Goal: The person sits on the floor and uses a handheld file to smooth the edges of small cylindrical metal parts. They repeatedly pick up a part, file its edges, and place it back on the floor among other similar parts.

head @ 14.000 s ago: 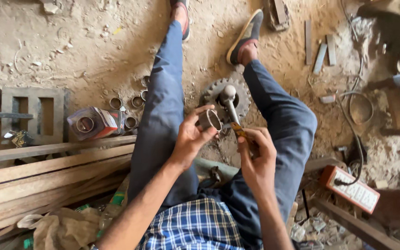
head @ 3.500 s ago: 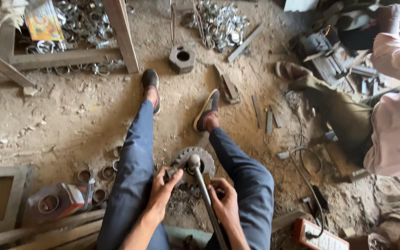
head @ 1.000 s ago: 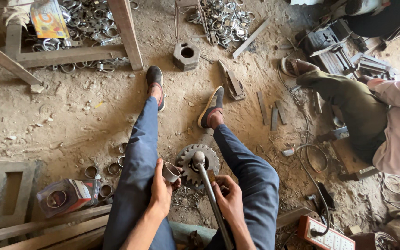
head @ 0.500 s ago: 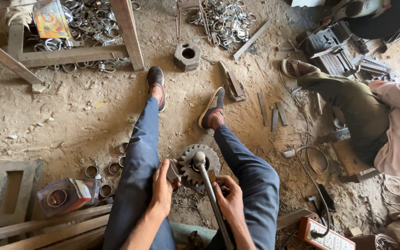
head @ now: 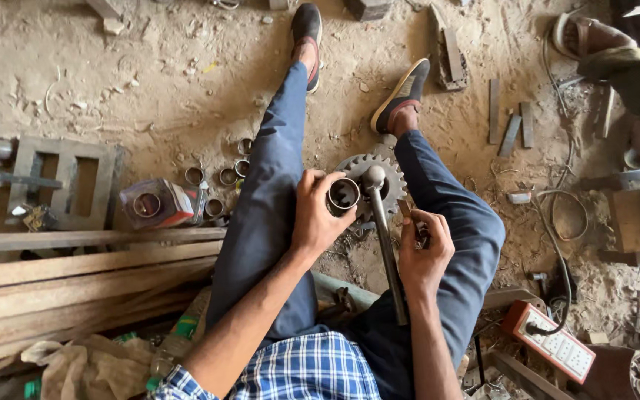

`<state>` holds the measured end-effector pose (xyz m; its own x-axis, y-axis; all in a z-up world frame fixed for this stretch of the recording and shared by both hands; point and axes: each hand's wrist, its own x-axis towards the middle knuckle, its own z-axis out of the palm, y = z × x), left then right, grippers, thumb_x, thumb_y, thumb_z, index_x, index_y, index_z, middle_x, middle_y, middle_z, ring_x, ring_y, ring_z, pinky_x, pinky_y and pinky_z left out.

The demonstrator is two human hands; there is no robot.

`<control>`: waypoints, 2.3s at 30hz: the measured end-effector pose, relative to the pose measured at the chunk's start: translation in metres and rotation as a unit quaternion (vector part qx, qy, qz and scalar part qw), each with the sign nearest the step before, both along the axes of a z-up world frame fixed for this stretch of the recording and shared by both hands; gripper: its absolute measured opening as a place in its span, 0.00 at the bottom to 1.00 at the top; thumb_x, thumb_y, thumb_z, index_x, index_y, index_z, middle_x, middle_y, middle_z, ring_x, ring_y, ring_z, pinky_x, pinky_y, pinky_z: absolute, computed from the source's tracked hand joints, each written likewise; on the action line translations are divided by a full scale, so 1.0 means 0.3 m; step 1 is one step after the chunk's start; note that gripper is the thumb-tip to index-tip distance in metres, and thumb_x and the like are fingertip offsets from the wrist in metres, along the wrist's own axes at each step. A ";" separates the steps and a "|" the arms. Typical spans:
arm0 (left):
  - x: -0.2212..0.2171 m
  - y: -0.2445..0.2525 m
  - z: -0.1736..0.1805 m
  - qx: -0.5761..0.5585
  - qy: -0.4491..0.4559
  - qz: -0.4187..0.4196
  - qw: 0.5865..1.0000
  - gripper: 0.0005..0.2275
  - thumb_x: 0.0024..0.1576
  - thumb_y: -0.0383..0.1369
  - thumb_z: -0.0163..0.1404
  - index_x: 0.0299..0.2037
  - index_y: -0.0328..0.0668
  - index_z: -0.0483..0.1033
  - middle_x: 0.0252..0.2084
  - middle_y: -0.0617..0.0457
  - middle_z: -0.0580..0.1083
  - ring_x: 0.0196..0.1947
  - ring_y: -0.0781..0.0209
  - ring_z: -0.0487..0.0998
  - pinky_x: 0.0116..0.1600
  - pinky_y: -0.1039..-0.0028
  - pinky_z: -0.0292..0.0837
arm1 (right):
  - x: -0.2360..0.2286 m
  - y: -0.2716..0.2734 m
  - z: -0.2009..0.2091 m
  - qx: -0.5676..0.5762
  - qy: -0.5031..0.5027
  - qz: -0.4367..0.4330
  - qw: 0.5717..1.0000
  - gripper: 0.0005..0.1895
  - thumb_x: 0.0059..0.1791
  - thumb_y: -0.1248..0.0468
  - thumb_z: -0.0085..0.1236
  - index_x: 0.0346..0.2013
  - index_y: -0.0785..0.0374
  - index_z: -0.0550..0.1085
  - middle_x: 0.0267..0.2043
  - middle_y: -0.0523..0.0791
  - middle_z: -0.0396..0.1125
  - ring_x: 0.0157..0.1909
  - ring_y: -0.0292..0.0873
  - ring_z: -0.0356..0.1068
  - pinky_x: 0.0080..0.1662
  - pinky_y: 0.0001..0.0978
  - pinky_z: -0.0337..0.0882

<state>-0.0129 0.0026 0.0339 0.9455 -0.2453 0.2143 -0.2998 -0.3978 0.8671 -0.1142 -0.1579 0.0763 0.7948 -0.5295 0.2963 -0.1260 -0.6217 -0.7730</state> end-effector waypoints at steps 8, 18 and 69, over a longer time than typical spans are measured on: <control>0.004 0.005 -0.005 -0.011 -0.008 -0.018 1.000 0.26 0.44 0.25 0.65 0.55 0.35 0.73 0.53 0.43 0.72 0.57 0.44 0.72 0.64 0.59 0.66 | 0.105 0.071 0.142 -0.108 0.063 0.127 0.984 0.08 0.50 0.73 0.59 0.44 0.69 0.77 0.44 0.52 0.69 0.46 0.55 0.71 0.48 0.44 0.71; 0.020 0.018 0.008 -0.004 -0.003 -0.004 1.000 0.27 0.42 0.24 0.67 0.55 0.33 0.76 0.52 0.42 0.78 0.52 0.44 0.77 0.59 0.61 0.70 | 0.165 0.084 0.095 -0.173 0.138 0.216 0.951 0.15 0.45 0.75 0.55 0.46 0.65 0.78 0.46 0.50 0.69 0.47 0.54 0.65 0.51 0.45 0.68; 0.018 0.045 -0.015 -0.066 -0.005 0.072 0.995 0.20 0.45 0.29 0.67 0.47 0.34 0.76 0.44 0.44 0.76 0.45 0.49 0.79 0.52 0.64 0.75 | 0.102 0.028 0.069 -0.105 0.055 0.065 0.991 0.08 0.44 0.71 0.63 0.38 0.64 0.78 0.38 0.50 0.71 0.43 0.56 0.71 0.46 0.46 0.70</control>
